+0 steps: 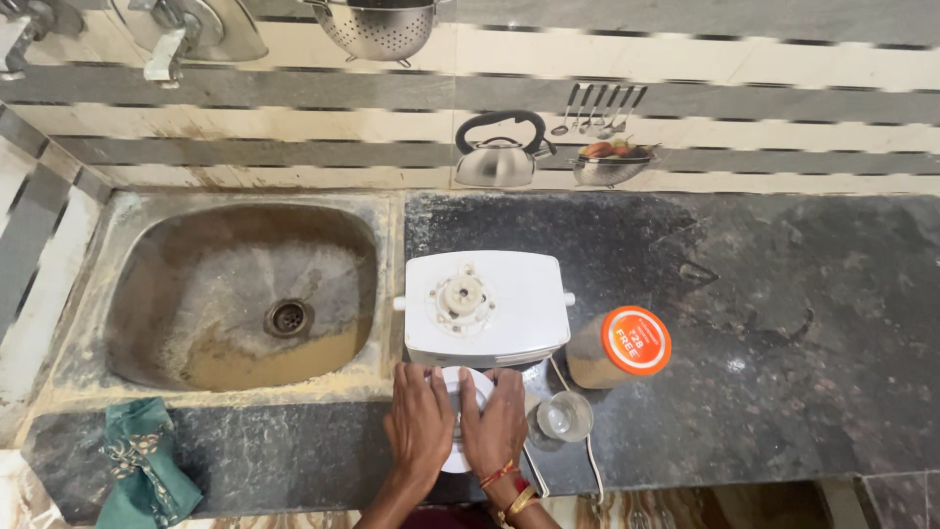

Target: The person spoons powder from a plastic jar into a blender jar, attaches the jar to the blender base and runs the blender while holding the lid. They then remove the jar, open it and spoon the blended powder into a small cup.

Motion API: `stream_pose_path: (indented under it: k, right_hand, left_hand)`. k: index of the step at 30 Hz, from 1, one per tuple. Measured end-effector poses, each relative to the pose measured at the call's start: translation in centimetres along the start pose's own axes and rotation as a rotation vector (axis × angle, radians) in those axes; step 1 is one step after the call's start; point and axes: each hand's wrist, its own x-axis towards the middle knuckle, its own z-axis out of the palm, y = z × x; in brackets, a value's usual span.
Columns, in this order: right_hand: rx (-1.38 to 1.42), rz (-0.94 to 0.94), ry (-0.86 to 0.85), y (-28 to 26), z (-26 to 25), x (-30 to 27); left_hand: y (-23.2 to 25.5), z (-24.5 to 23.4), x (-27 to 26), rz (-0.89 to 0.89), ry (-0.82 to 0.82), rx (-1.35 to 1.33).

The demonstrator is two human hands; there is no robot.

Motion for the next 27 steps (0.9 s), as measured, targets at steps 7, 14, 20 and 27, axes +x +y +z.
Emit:
stream_pose_path:
  k: [7, 14, 20, 27]
  right_hand:
    - [0.02, -0.022, 0.071, 0.3, 0.6, -0.2]
    - [0.295, -0.164, 0.015, 2.2, 0.5, -0.6]
    - [0.311, -0.521, -0.322, 5.2, -3.8, -1.3]
    - [0.216, -0.491, -0.457, 4.2, -4.6, -1.4]
  left_hand:
    - [0.6, -0.2, 0.3, 0.039, 0.055, -0.016]
    - [-2.7, 1.5, -0.3, 0.063, 0.114, -0.179]
    - [-9.0, 2.3, -2.2, -0.204, -0.204, -0.745]
    - [-9.6, 2.6, -3.1, -0.152, -0.448, -0.684]
